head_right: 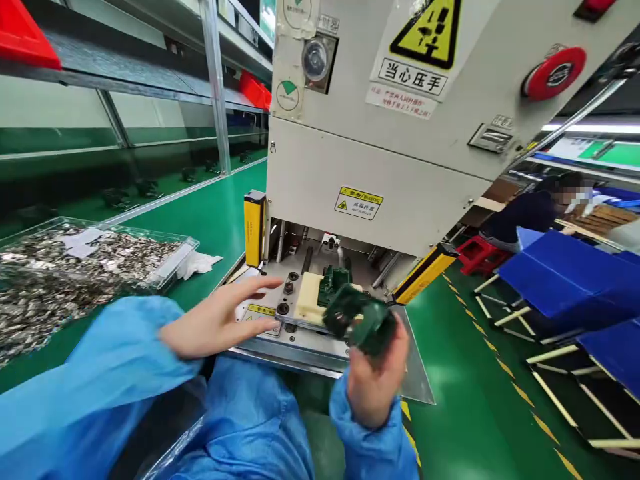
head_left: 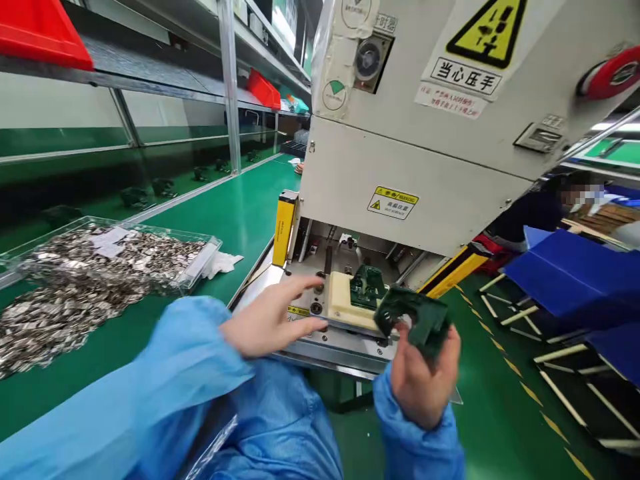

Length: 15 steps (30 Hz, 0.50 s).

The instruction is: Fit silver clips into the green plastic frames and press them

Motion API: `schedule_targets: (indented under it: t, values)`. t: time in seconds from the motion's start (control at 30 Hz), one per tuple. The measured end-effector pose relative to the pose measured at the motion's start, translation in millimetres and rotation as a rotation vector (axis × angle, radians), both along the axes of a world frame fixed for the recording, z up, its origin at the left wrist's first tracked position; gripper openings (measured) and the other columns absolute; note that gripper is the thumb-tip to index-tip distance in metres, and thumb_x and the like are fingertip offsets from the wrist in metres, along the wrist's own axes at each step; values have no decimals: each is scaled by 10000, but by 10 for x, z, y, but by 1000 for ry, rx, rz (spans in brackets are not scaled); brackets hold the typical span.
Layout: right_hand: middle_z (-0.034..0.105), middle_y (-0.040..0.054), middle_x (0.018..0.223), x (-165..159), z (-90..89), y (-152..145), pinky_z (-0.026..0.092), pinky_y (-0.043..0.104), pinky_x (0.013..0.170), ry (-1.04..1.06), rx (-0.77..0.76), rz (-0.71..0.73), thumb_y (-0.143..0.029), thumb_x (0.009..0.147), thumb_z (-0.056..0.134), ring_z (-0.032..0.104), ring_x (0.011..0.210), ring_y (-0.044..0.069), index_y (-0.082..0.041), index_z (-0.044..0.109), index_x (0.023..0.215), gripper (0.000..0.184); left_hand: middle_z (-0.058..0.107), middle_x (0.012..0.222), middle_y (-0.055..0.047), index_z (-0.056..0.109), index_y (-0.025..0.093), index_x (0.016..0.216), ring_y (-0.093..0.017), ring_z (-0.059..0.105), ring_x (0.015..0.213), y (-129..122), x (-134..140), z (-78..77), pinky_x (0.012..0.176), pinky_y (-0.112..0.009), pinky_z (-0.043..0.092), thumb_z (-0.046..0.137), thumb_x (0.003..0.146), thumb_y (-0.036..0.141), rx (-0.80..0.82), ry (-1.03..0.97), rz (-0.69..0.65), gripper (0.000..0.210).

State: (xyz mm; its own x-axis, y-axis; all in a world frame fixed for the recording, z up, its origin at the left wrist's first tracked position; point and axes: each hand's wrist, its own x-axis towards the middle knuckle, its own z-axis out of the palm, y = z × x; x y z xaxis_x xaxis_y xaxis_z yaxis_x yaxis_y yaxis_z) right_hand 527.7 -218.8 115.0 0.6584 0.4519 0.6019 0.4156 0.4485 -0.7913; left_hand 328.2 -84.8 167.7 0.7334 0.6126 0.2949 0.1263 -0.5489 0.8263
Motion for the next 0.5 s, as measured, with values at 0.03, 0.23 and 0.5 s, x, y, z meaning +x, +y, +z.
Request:
schedule_targets:
  t: [0.03,0.23,0.5]
  values:
    - [503,114,1315,183,-20,-37,410,509,1023,41,20,-75,-395,812,683,509,1208,300,-247,412,1327,600,531,1376,-133,504,190,1315,-306,489,1273,31,264,-7,1095,-450,387,691,760,410,65,-16,0,626]
    - [546,157,1275,868,-77,55,372,517,1054,-24,-132,-49,-353,752,757,500,1226,305,-191,434,1283,643,578,1280,-178,402,153,1388,-350,539,1210,70,1190,-64,1036,-511,430,776,678,346,7,-75,70,825]
    - [641,140,1159,1001,269,482,475,480,946,-403,-526,115,-537,707,724,596,1091,314,-182,527,1209,646,576,1211,-108,500,186,1304,-258,583,1104,-77,162,-27,1028,-436,471,784,635,288,-144,-171,158,734]
